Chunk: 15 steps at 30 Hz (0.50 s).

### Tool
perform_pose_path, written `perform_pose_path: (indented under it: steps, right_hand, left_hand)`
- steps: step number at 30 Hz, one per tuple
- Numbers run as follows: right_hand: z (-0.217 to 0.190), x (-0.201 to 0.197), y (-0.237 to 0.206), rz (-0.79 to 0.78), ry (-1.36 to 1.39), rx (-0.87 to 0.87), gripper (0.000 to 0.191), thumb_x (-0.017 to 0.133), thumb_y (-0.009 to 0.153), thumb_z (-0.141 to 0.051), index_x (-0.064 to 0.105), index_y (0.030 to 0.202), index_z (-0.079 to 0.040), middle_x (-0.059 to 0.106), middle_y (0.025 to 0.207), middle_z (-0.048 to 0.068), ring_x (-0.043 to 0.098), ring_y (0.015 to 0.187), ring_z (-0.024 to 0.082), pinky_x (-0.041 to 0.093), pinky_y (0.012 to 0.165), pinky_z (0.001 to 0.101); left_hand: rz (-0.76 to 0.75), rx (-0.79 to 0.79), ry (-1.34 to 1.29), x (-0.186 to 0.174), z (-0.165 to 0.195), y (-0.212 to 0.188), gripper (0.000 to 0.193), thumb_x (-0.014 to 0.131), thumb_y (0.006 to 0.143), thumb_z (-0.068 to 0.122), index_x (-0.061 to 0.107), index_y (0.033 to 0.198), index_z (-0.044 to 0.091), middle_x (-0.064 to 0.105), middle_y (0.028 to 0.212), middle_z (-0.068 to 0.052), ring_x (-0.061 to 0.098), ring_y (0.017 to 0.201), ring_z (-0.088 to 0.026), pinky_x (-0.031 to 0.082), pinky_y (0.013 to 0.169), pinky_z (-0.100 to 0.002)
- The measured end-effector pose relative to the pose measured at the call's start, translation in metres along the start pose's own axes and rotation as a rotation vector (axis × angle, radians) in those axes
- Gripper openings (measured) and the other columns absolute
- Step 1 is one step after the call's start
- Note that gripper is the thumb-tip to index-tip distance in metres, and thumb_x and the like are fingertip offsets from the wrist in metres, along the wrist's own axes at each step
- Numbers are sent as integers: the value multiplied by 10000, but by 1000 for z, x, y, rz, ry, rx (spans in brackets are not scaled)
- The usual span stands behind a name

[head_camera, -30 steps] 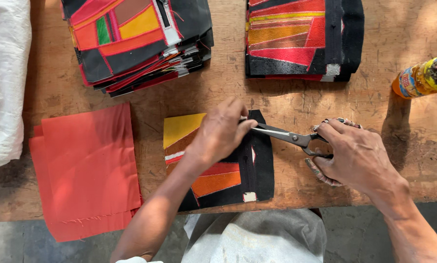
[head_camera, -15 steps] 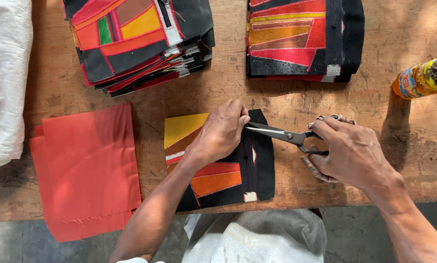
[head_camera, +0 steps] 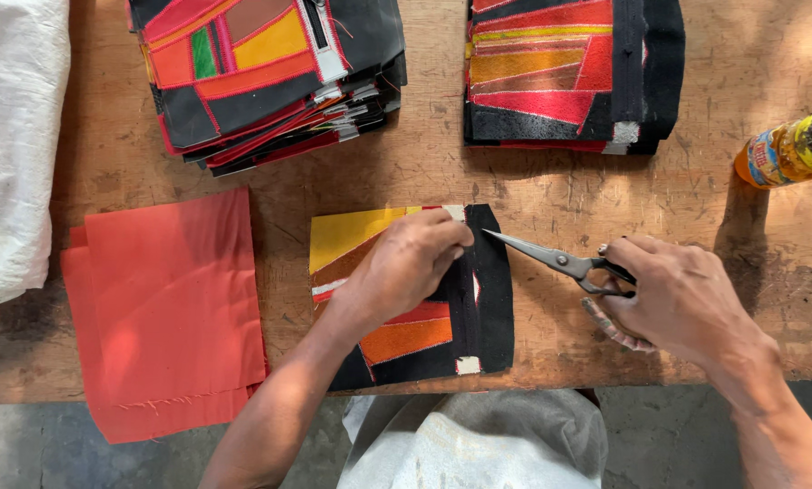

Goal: The person takes patchwork leather pieces one at a time from a stack, holds each on the table, and uses scissors to trim excess white edge material and threads from the black border strip. Trimmed pieces are placed on a separate stack on the table.

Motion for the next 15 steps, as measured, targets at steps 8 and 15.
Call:
perform_pose_path:
  steps: [8,15]
  right_hand:
    - [-3,-11,-22,10,1,-22,409,834,727,-347,670,1028,-123,706,852,64,718,821,268,588,747,437]
    - [-2,-7,-22,22,11,-70,332,796,758,-272,663,1018,-114,709,888,66,719,824,277,590,757,440]
  left_hand:
    - [-181,-28,388,37,3,3,129,623,787,-105,598,855,2,597,928,-146,641,955,-317,553,796,-427]
    - [-35,-49,21,16,-3,2,104,601,957,-36,528,1001,24,564,947,-160,593,859,-348,486,769,-456]
Point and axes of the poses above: each hand's wrist, its own y-axis towards the middle knuckle, its own x-axis out of the palm, z = x × y, the point moved 5 cm from there along y, towards the middle knuckle
